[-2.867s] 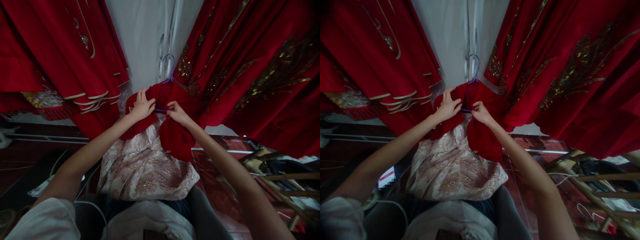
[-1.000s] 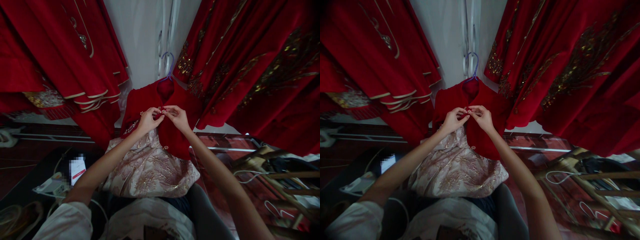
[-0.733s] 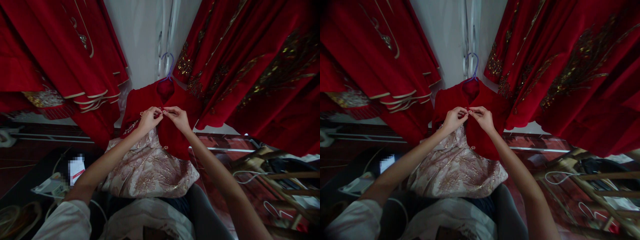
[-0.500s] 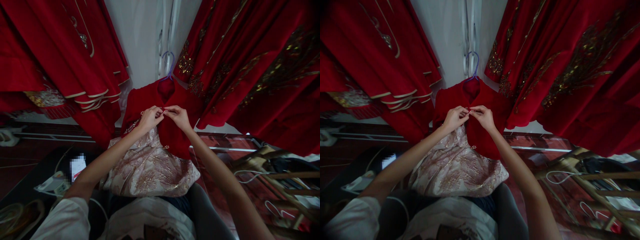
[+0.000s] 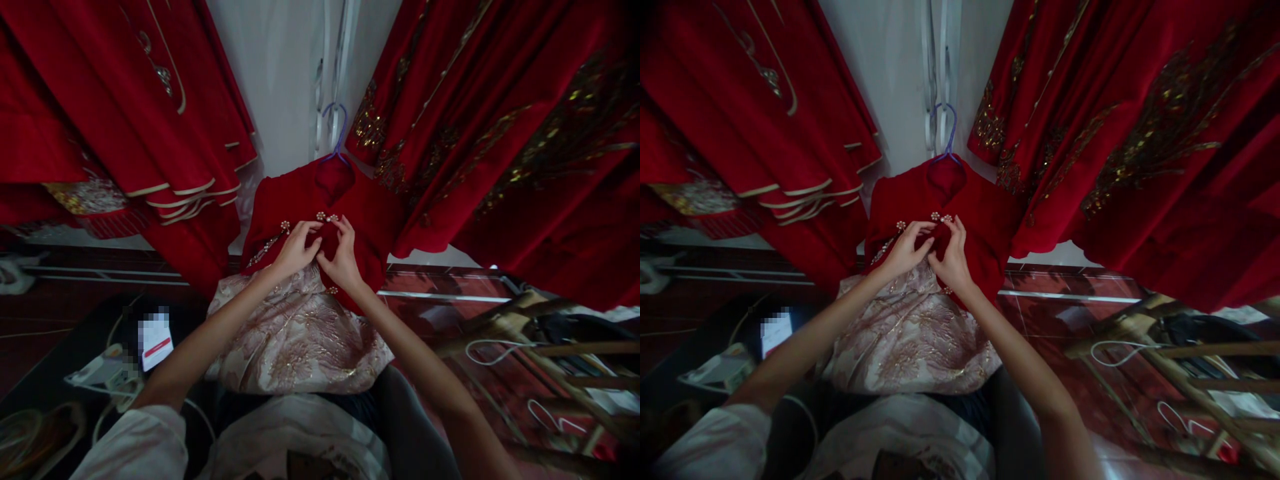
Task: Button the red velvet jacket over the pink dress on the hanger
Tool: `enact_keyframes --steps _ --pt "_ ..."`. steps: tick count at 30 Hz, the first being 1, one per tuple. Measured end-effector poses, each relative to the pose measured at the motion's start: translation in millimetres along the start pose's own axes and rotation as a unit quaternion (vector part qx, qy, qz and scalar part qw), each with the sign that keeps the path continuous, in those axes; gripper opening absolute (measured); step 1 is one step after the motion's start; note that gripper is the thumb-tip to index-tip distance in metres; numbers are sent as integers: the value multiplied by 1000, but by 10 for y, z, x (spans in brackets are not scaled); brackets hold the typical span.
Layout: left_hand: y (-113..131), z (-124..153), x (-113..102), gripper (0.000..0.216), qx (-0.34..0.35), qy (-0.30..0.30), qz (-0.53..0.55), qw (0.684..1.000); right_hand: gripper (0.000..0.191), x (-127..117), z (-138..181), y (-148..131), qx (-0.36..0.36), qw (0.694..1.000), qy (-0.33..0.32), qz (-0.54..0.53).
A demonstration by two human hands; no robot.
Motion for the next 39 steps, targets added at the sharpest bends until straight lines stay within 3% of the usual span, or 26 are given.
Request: enact_keyframes --steps 3,5,10,15,19,22,25,26,28,30,32,35,37,39 --pt "-33 190 -46 49 -10 5 -131 991 84 145 183 -6 -7 993 -50 103" --pt "-109 307 -99 54 -30 18 -189 981 83 183 254 41 11 986 -50 158" --pt "-423 564 -273 46 -71 16 -259 963 63 86 305 197 65 972 -62 215" --pt "-597 747 -405 20 -112 6 -245 963 25 -195 269 398 123 990 -51 49" --pt "-348 658 -394 26 -137 31 -190 972 24 -287 192 492 205 962 -48 -174" --pt "15 494 -223 30 -122 31 -148 981 24 -247 126 375 239 916 -38 -320" --pt "257 392 145 28 -119 -66 -115 984 22 -225 50 153 250 876 -1 -413" --pt "282 387 287 27 -123 -109 -100 981 21 -237 20 75 245 876 12 -416" --pt "269 409 536 38 -113 -171 -55 977 19 -282 -40 -76 213 905 25 -369" --pt "210 436 680 48 -78 -180 4 981 18 -320 -85 -206 159 946 11 -282" --pt "133 440 693 47 -41 -143 73 986 17 -316 -99 -298 102 974 -28 -199" --pt "-23 393 493 36 -76 1 174 982 15 -239 -71 -336 48 989 -92 -108" --pt "-127 349 302 32 -135 106 250 953 12 -174 -52 -303 38 991 -115 -63" --pt "-183 290 149 31 -162 146 334 917 11 -114 -53 -253 33 991 -120 -41"
Point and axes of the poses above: each hand's wrist, its own z-axis away from the middle knuckle, its own x-axis out of the palm, y = z × x, the point moved 3 cm from there along -z, towards the middle knuckle, and after that the axes turned 9 degrees about -y, right-handed, at the moved point
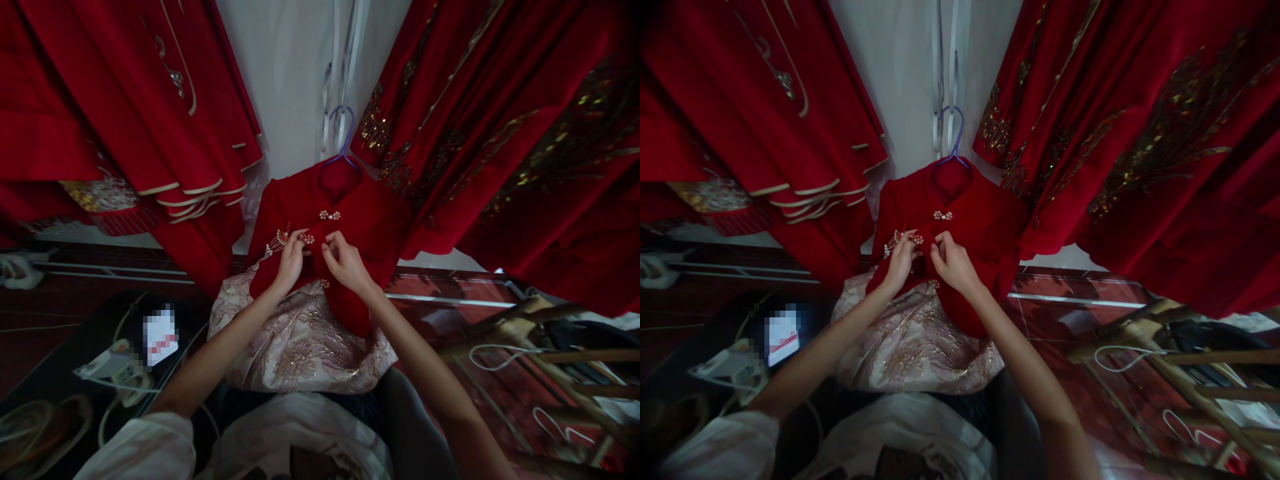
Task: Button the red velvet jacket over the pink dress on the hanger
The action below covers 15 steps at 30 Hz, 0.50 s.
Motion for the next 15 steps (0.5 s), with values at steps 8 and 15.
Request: enact_keyframes --steps 8,15 --pt "150 -93 -110 18 17 12 36 999 30 87 -216 64 -9 993 92 -68" --pt "-60 -16 -267 25 3 33 -14 999 29 346 -371 129 31 991 69 -107"
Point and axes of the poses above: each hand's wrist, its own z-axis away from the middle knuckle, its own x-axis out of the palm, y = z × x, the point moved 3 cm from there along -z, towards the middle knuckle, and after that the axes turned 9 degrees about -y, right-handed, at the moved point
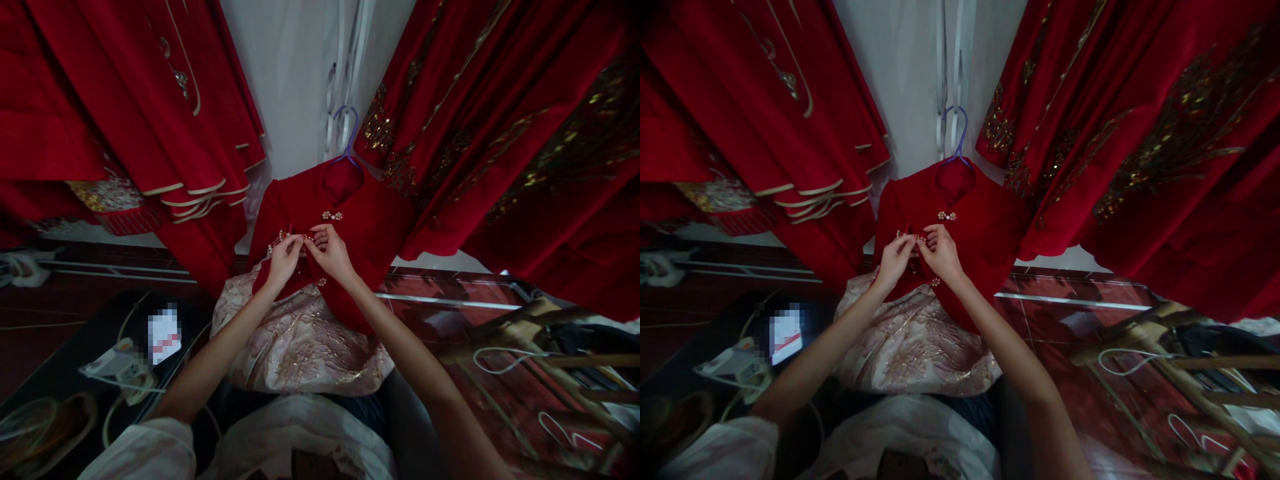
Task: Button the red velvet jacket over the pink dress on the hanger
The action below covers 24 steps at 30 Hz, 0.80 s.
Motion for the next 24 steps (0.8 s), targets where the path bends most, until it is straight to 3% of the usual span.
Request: enact_keyframes --steps 2,5,8,13,24 --pt "-24 -6 -89 24 18 3 -66 998 25 37 -21 27 -3 1000 12 2" --pt "-30 -56 -256 16 73 67 -195 976 23 37 -50 33 1 999 32 -8" --pt "-84 -166 -375 21 94 102 -244 960 19 13 -74 13 9 999 32 -22" --pt "-179 -329 -419 18 87 76 -204 972 11 13 -106 5 -14 1000 13 9" --pt "-55 -340 -494 24 49 91 -96 990 13 123 -299 -10 -41 999 -5 27"
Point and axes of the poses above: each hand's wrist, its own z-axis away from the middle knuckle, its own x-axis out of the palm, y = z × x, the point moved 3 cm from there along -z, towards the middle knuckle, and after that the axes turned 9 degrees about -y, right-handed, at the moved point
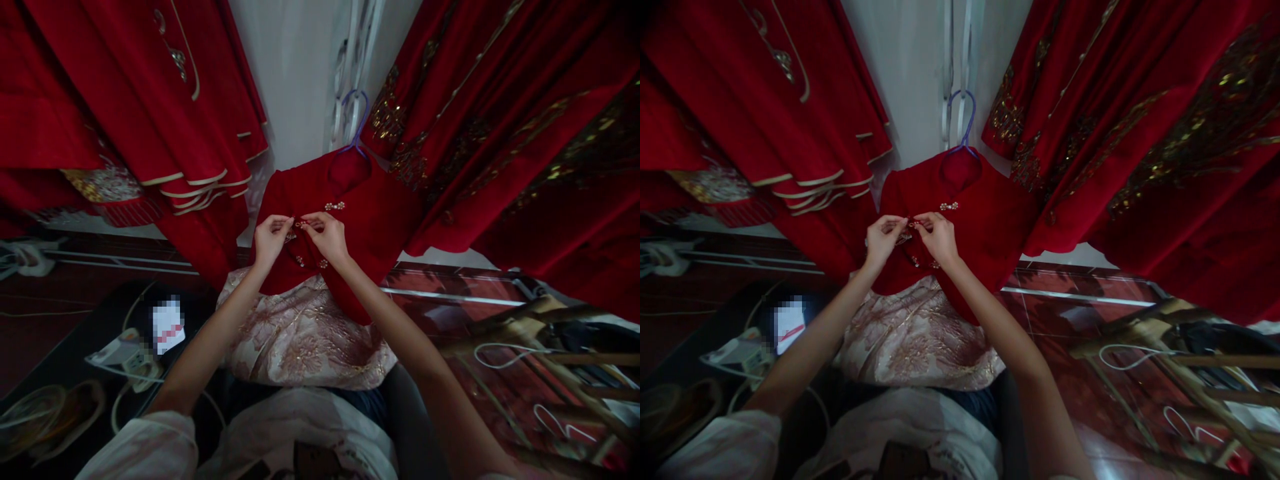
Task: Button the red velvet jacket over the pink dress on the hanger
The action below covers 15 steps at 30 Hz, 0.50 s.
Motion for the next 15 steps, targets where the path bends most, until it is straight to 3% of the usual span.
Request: enact_keyframes --steps 4,7,15 --pt "-117 -38 -6 19 -31 2 -16 999 12 -1 4 18 -6 1000 -8 -2" --pt "-167 -9 40 16 -66 -24 32 997 15 -5 24 32 -23 999 -27 -1" --pt "-79 79 140 25 -80 -26 99 992 17 24 21 89 -17 1000 -20 5"
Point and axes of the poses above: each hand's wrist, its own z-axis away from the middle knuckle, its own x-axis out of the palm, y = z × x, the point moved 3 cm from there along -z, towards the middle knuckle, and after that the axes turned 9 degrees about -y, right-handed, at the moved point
